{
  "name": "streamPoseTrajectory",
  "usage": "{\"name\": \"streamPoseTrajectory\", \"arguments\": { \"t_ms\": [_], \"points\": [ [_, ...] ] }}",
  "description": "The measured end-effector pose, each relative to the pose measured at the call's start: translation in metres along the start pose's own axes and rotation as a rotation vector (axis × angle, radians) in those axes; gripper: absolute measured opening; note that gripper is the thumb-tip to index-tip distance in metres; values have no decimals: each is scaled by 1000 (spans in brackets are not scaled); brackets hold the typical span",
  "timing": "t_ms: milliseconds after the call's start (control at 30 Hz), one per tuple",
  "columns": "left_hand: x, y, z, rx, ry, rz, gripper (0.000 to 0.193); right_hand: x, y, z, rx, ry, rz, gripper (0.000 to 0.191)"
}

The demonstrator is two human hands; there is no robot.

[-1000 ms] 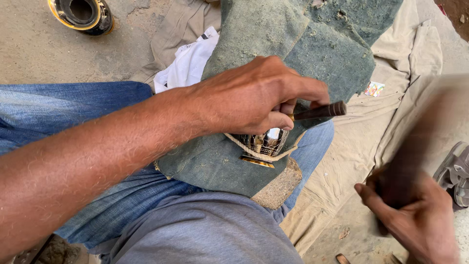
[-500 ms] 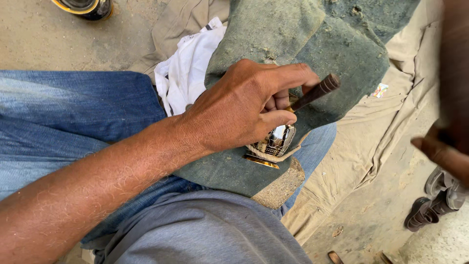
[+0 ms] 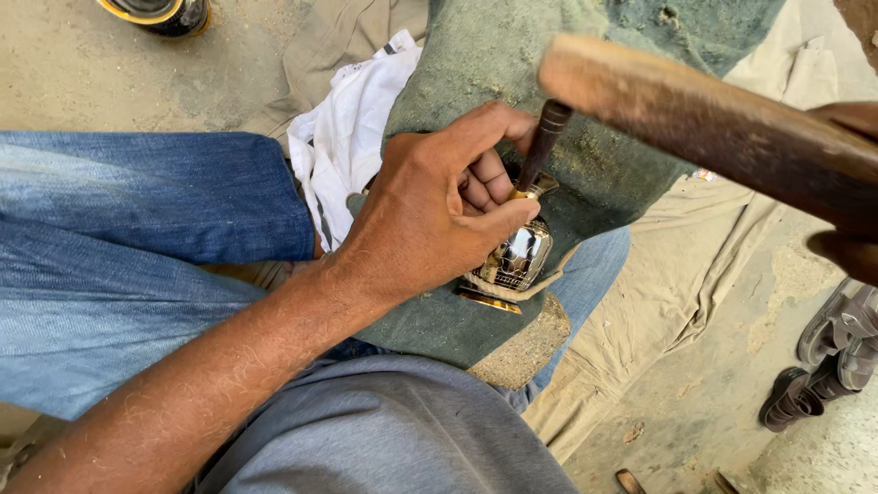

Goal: The person uses a hammer and chisel to engrave a decorative pattern on a small metal vessel. They repeatedly strike the chisel against the vessel's surface while rotating it to create a continuous design.

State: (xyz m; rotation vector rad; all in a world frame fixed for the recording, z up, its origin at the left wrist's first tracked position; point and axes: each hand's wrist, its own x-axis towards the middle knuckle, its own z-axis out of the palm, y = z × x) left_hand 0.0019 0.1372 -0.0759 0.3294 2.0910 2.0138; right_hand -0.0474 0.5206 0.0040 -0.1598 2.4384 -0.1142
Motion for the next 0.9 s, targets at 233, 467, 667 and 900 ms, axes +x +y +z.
{"name": "streamPoseTrajectory", "arguments": {
  "t_ms": [233,467,667,900],
  "points": [
    [28,-12,-10,59,-273,263,53,-74,15,12,162,80,29,32],
    [60,-3,-17,40,-563,224,54,-115,-56,31,297,162,203,34],
    [58,0,-17,59,-568,293,53,-130,-93,35,374,225,491,40],
    [58,3,-17,33,-611,432,49,-149,-113,57,101,281,420,36]
  ]
}}
